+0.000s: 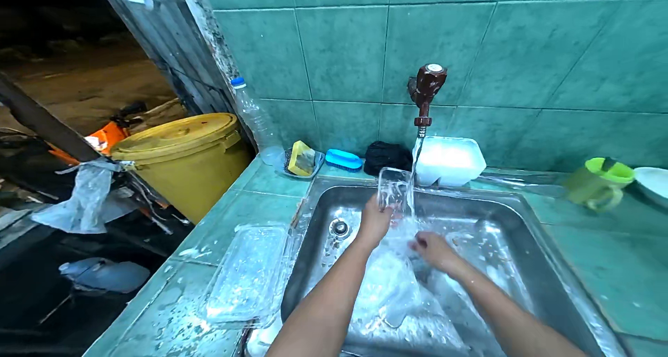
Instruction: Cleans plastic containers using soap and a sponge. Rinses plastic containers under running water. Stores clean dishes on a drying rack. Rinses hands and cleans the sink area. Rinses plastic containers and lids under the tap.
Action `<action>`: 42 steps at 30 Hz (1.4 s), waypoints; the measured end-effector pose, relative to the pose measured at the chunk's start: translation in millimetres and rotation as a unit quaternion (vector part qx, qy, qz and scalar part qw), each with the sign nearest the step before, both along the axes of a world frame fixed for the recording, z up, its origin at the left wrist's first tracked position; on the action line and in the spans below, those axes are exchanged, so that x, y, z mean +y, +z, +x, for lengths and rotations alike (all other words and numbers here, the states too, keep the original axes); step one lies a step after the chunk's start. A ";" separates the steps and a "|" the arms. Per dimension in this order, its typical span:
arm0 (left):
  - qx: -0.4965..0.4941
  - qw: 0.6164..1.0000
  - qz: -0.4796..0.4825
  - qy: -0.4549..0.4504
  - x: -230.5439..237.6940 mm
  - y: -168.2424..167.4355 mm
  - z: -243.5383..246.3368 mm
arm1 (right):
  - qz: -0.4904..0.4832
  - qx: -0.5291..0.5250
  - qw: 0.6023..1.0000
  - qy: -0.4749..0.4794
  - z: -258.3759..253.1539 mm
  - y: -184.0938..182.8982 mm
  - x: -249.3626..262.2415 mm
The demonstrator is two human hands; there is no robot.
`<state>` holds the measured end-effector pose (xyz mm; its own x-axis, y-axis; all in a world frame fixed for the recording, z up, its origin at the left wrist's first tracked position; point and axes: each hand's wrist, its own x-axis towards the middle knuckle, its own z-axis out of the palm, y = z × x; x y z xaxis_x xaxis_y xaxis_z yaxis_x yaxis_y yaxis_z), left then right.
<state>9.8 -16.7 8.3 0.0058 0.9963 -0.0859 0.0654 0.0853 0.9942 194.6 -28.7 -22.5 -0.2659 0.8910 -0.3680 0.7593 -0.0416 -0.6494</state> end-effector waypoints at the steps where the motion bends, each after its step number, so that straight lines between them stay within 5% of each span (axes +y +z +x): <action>1: -0.061 0.998 -0.029 0.009 2.1 -3.1 1.6 | -0.029 -0.048 0.998 0.026 -6.7 -5.4 -7.6; 7: -0.206 0.958 -0.198 -0.034 -3.0 -15.2 13.2 | -0.089 -0.150 0.984 0.028 -40.1 -17.2 -25.3; 10: -0.182 0.954 -0.230 -0.055 -14.2 -5.9 14.5 | -0.054 -0.051 0.997 0.020 -31.3 -23.2 -23.4; 14: -0.059 0.976 -0.206 -0.048 -20.6 12.7 -4.1 | -0.074 0.185 0.976 -0.092 -18.8 -44.4 -21.2; 23: 0.244 0.967 0.011 -0.074 -30.2 32.7 -39.8 | -0.172 0.320 0.899 -0.246 -25.9 -27.5 -6.7; 27: 0.145 0.988 0.039 -0.040 -31.6 23.6 -44.9 | -0.153 0.369 0.865 -0.304 -27.4 -34.1 1.6; 33: -0.144 0.985 -0.087 -0.027 -30.1 8.0 -27.1 | -0.115 0.383 0.853 -0.336 -28.0 -26.4 0.0; 38: 0.068 0.997 0.038 0.023 -47.2 38.9 -43.1 | -0.136 0.415 0.845 -0.309 -20.4 -18.5 0.1; 42: 0.191 0.968 0.098 0.133 -73.5 64.6 -110.9 | -0.121 0.443 0.827 -0.325 -24.7 -10.3 5.1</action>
<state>-101.1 -90.2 72.9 -0.2472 0.9559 0.1588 0.4334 -0.0374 0.9004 169.9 -23.6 -32.8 -0.0208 0.8803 -0.4739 -0.2425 -0.4643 -0.8518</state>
